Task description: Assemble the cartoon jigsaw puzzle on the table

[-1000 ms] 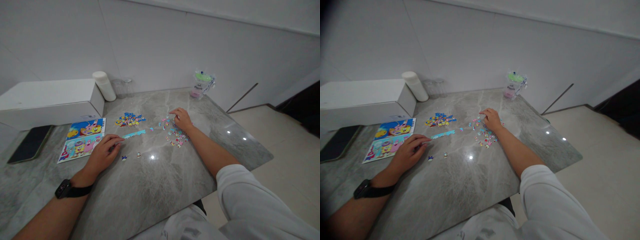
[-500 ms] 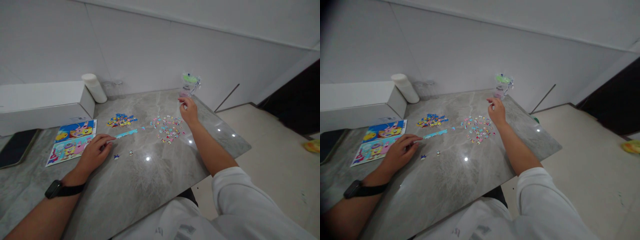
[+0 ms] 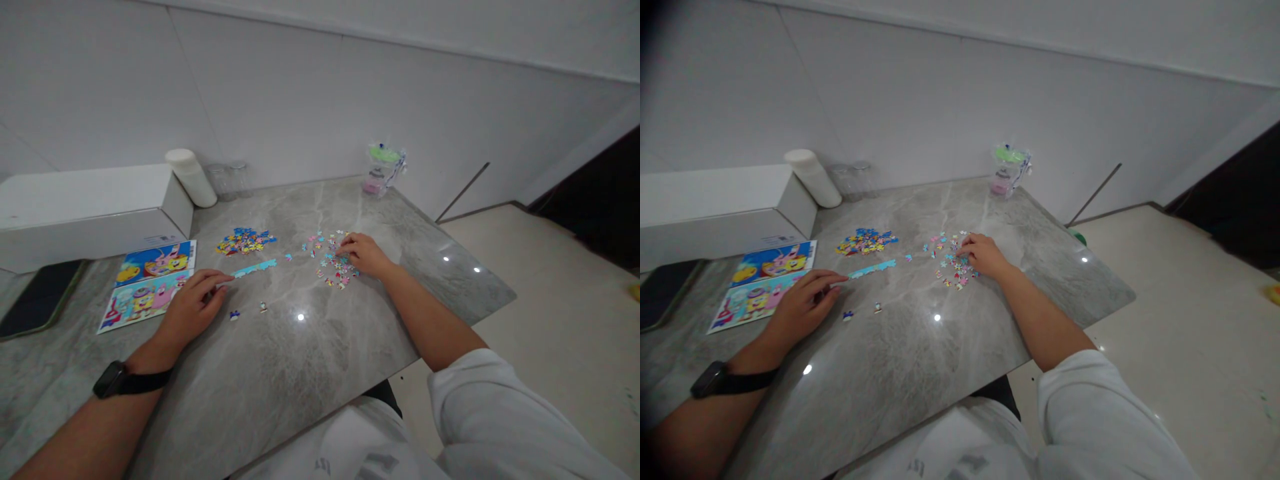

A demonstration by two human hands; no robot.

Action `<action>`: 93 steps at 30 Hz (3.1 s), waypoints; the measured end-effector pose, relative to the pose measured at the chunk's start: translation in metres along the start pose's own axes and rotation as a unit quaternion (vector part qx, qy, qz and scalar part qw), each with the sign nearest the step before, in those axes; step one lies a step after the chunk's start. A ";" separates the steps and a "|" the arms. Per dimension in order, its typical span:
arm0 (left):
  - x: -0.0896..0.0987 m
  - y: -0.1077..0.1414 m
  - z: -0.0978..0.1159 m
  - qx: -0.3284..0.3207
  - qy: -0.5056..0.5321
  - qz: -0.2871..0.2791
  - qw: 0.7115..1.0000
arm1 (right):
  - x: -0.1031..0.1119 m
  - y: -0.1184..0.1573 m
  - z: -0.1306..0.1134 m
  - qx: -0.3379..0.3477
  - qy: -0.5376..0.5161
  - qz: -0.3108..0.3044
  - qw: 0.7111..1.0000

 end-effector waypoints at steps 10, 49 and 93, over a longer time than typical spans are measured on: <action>0.000 -0.002 0.002 0.005 -0.005 -0.009 1.000 | -0.001 0.004 0.016 -0.029 0.002 0.008 1.000; 0.000 -0.002 0.005 0.035 -0.006 -0.012 0.999 | 0.013 0.008 -0.045 0.148 -0.082 0.029 0.985; 0.000 -0.002 0.004 0.039 -0.004 -0.013 0.999 | 0.046 0.041 0.018 -0.011 -0.077 -0.175 0.981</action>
Point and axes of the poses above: each hand's wrist, its own y-axis away from the middle knuckle, its own x-axis out of the back of the hand, z = x × y, the point moved 4 cm from there along -y, towards the middle knuckle, and after that the axes turned 15 degrees about y, right-handed, at the moved point
